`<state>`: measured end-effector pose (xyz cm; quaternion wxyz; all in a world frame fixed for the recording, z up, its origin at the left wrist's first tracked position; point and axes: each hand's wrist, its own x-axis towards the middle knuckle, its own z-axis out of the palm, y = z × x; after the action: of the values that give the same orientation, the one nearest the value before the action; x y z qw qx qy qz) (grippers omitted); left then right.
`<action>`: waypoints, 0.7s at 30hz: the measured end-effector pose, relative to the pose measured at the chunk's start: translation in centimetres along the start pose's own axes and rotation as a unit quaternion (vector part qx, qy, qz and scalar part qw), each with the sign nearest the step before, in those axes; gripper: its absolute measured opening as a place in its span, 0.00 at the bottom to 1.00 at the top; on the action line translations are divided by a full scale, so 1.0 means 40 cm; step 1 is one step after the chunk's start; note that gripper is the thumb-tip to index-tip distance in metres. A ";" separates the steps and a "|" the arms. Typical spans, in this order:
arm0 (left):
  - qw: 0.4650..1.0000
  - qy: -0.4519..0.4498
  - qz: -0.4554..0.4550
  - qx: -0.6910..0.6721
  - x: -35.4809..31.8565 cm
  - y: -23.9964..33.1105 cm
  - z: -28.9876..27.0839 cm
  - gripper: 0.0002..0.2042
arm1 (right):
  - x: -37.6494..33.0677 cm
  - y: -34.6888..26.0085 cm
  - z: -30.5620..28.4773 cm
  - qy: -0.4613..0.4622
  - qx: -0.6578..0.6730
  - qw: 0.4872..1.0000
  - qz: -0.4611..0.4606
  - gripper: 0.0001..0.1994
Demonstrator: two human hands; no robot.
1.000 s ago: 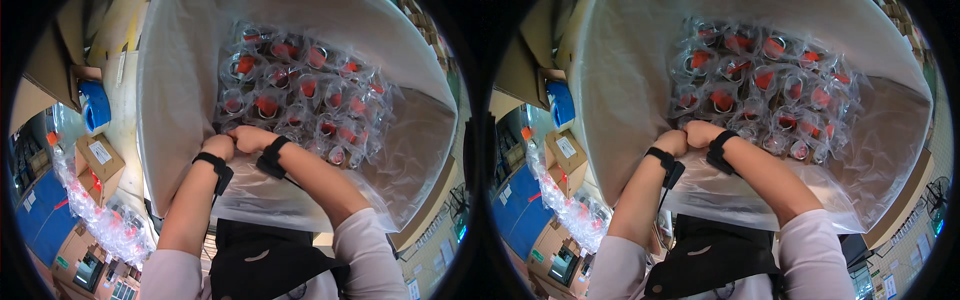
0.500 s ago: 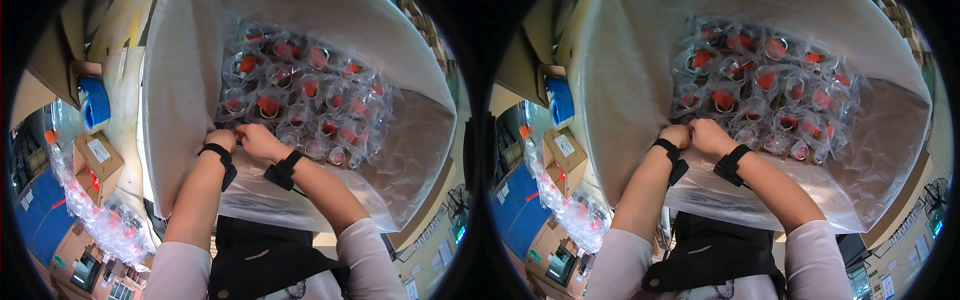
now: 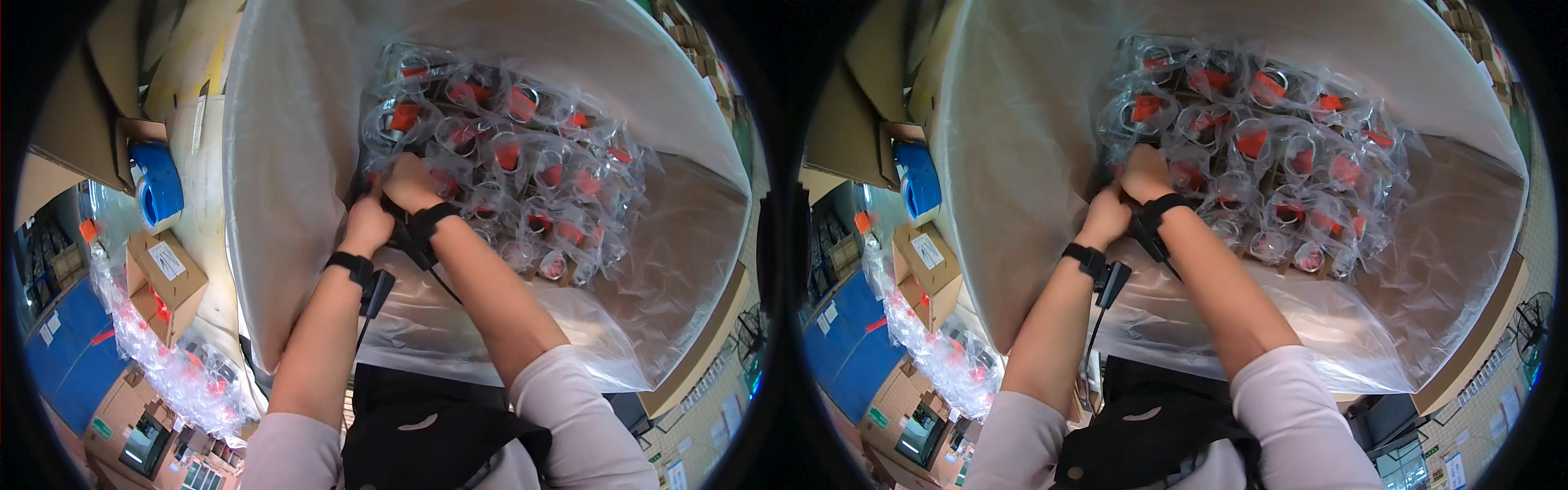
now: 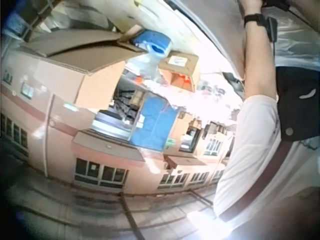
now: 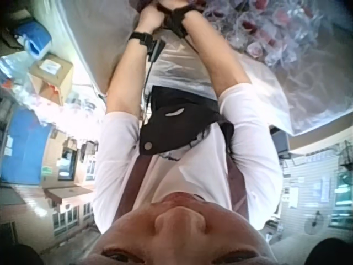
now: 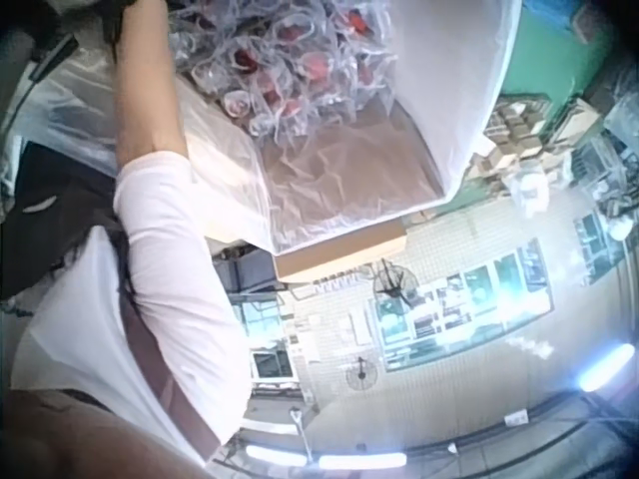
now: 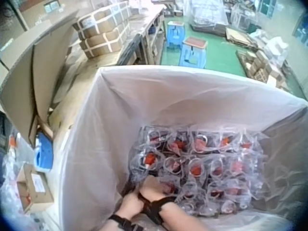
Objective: The person places red foam inserts into clear plastic bags containing small cylindrical objects. They then arrange the filled bags into a large cardboard box lined with a plastic bag. The person adds a cardboard divider to the box and continues to pack more bags into the compartments.
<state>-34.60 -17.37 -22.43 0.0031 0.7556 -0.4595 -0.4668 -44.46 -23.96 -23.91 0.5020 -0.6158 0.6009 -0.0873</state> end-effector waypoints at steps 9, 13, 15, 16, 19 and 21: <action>0.989 -0.045 -0.055 0.130 0.049 0.002 -0.017 0.19 | -0.060 -0.001 -0.022 -0.100 -0.247 0.942 -0.202 0.13; 0.984 -0.069 -0.040 0.157 -0.002 -0.019 -0.030 0.23 | 0.016 -0.055 0.032 -0.257 -0.426 0.862 -0.096 0.15; 0.980 -0.062 -0.066 0.176 -0.029 -0.056 -0.026 0.29 | 0.022 -0.140 0.022 -0.351 -0.450 0.821 -0.010 0.16; 0.975 -0.085 -0.077 0.190 -0.019 -0.022 -0.027 0.31 | 0.028 -0.089 0.031 -0.287 -0.420 0.860 -0.037 0.16; 0.944 -0.175 -0.114 0.255 0.029 0.026 -0.023 0.39 | -0.001 -0.004 0.008 -0.186 -0.374 0.900 -0.126 0.16; 0.950 -0.172 -0.120 0.232 0.053 -0.029 -0.018 0.39 | -0.118 -0.039 -0.040 -0.108 -0.225 0.942 -0.225 0.18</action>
<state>-32.99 -18.49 -24.00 -0.3075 0.6933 -0.4547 -0.4668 -45.82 -21.25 -19.66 0.3794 -0.8375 0.3933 0.0064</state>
